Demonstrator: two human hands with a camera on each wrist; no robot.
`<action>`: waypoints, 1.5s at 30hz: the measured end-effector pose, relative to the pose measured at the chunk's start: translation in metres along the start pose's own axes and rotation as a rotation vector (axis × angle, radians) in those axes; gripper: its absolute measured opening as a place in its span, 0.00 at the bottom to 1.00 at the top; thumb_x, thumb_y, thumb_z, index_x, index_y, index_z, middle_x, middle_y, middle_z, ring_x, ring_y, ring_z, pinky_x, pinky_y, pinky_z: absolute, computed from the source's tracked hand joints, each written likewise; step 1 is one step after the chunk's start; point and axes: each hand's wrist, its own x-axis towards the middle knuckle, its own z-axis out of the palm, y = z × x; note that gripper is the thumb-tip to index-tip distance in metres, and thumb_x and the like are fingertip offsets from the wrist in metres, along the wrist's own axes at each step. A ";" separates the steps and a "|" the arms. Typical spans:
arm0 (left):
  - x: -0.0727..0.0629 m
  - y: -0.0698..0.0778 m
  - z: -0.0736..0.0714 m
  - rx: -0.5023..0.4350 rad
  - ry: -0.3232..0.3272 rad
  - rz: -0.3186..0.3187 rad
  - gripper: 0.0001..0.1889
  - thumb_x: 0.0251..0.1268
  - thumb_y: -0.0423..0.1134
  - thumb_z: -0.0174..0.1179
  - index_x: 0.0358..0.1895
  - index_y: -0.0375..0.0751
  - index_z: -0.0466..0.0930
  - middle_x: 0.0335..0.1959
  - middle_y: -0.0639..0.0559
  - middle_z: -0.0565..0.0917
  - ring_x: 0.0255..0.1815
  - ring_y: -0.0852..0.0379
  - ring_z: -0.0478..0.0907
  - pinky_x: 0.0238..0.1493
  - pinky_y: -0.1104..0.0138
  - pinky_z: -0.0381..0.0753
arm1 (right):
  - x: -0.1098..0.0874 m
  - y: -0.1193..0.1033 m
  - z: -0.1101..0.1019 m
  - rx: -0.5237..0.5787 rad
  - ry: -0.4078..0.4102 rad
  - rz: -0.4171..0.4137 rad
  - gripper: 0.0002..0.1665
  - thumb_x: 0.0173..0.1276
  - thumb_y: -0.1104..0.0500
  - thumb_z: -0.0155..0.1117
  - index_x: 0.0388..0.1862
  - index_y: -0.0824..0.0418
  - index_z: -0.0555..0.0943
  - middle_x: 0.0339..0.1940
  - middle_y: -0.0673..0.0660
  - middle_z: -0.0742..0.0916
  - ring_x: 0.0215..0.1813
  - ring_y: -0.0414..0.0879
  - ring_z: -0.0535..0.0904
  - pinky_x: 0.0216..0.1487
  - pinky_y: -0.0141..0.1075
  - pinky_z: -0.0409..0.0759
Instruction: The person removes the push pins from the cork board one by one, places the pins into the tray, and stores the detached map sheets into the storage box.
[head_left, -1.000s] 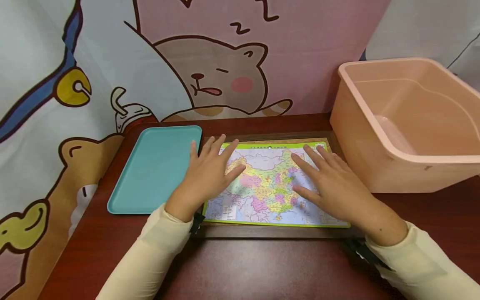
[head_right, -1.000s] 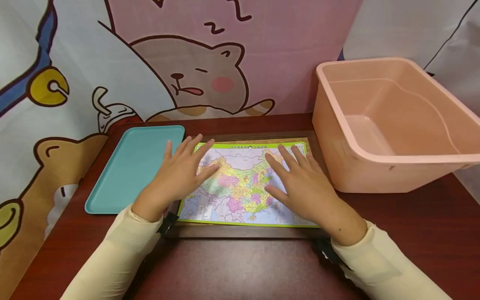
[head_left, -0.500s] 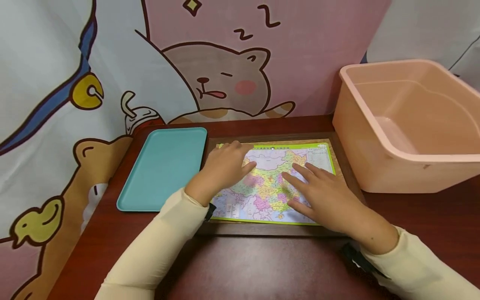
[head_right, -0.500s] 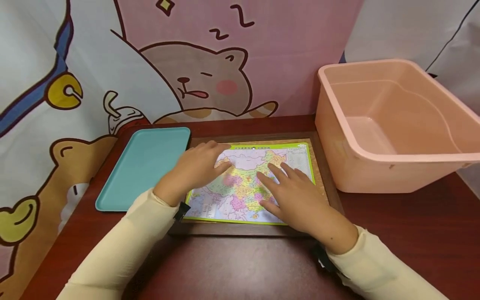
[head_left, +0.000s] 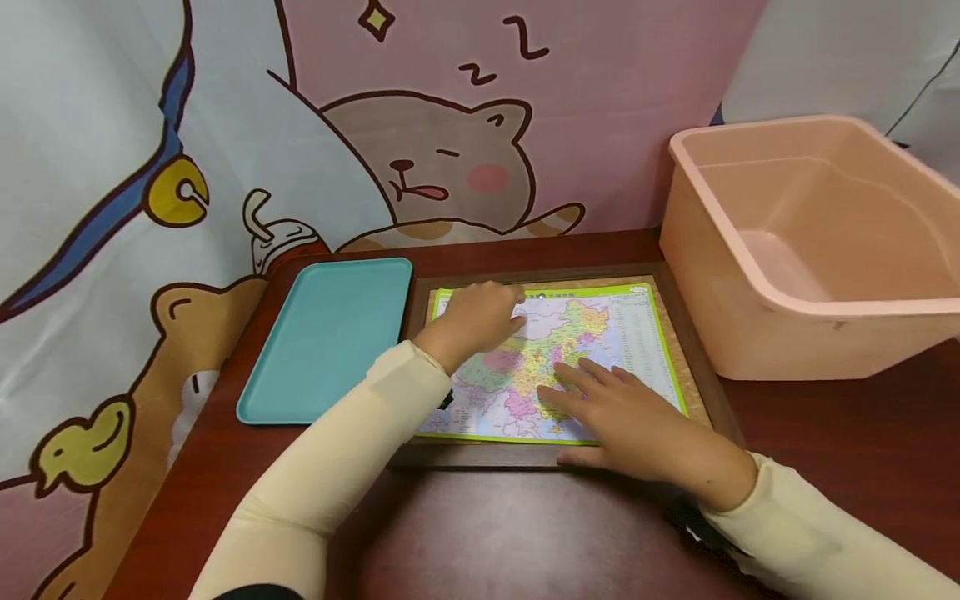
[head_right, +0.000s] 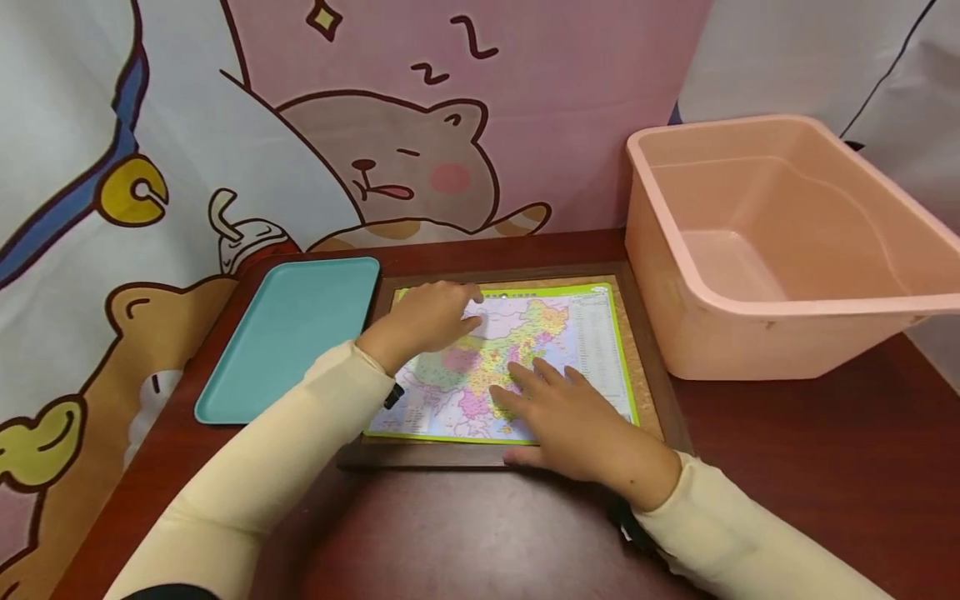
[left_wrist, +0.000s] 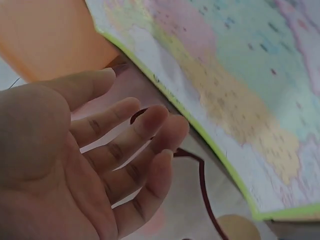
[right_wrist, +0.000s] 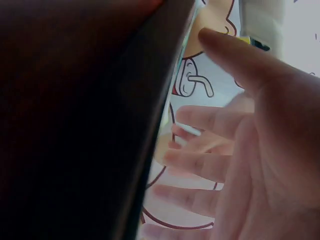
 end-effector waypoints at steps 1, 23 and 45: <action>0.003 0.000 0.002 -0.005 -0.012 0.004 0.22 0.75 0.50 0.56 0.67 0.48 0.74 0.60 0.52 0.83 0.49 0.51 0.85 0.44 0.56 0.85 | 0.000 -0.001 0.002 0.012 -0.008 -0.007 0.42 0.62 0.34 0.69 0.70 0.52 0.74 0.71 0.63 0.75 0.71 0.66 0.71 0.61 0.64 0.74; 0.056 0.006 0.003 -0.290 -0.221 -0.027 0.23 0.78 0.49 0.52 0.71 0.49 0.65 0.63 0.48 0.79 0.52 0.54 0.80 0.57 0.59 0.79 | -0.003 0.002 0.005 0.060 -0.059 0.006 0.42 0.63 0.33 0.68 0.72 0.49 0.72 0.72 0.62 0.75 0.72 0.68 0.69 0.60 0.67 0.73; 0.077 -0.011 0.015 -0.456 -0.236 -0.043 0.10 0.80 0.38 0.49 0.58 0.48 0.66 0.61 0.47 0.73 0.33 0.54 0.72 0.31 0.68 0.74 | 0.003 0.002 0.007 0.081 -0.095 0.010 0.43 0.62 0.32 0.67 0.71 0.49 0.73 0.73 0.61 0.74 0.73 0.67 0.68 0.62 0.68 0.71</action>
